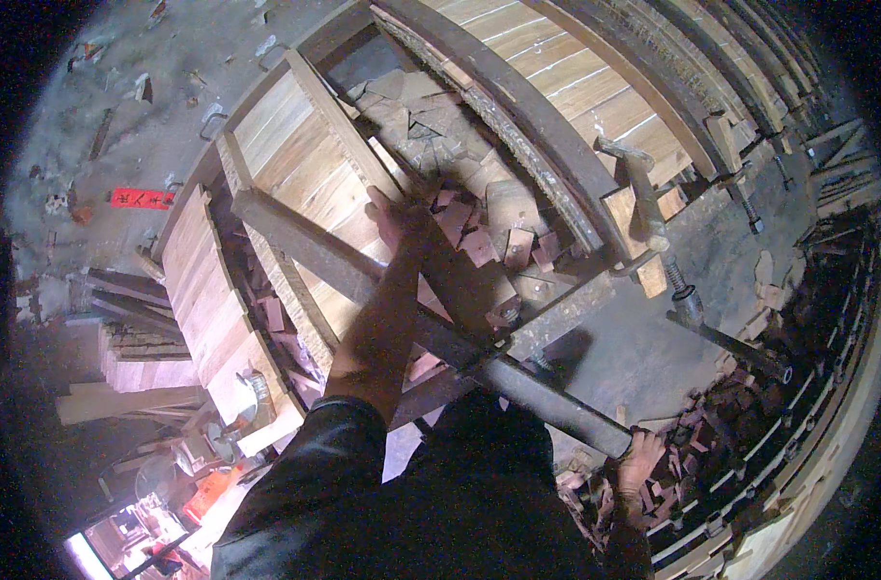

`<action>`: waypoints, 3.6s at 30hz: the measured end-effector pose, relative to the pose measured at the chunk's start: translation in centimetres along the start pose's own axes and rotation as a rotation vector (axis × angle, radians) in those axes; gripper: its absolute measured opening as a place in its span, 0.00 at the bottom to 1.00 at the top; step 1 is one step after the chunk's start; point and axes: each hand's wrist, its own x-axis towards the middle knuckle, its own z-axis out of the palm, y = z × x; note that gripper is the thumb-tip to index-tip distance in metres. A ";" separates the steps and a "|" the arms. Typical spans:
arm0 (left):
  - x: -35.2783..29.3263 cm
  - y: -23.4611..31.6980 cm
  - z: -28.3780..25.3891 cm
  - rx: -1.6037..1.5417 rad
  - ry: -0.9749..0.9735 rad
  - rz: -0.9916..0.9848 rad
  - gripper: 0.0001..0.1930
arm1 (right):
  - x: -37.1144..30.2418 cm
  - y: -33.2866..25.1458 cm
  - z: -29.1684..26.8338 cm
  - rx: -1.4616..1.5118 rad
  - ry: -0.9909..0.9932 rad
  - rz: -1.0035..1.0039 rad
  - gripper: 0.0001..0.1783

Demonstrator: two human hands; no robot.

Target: The person assembles a wooden frame by placing planks into a metal jig, securing them with clamps, and inserting smaller wooden blocks to maintain spacing. The person repeatedly adjusts the clamps and positions the wood pieces to form a stable structure.

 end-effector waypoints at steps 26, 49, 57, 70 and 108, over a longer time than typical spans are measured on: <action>-2.1 4.2 -1.9 -0.232 0.211 -0.229 0.35 | 0.1 -0.8 -0.4 0.038 0.011 -0.004 0.39; -1.7 0.0 0.2 -0.135 0.231 -0.232 0.46 | 0.9 -2.0 -1.6 0.104 0.000 0.031 0.25; -0.7 -2.4 1.2 -0.395 0.179 -0.100 0.40 | -0.5 1.0 1.8 -0.046 -0.059 0.033 0.26; -1.5 4.1 -3.3 -0.188 0.112 0.051 0.22 | 0.5 -1.8 -1.6 0.030 0.050 -0.021 0.29; -1.4 3.4 -2.0 0.204 -0.106 -0.335 0.51 | -0.8 -1.9 3.9 0.145 -0.002 0.012 0.27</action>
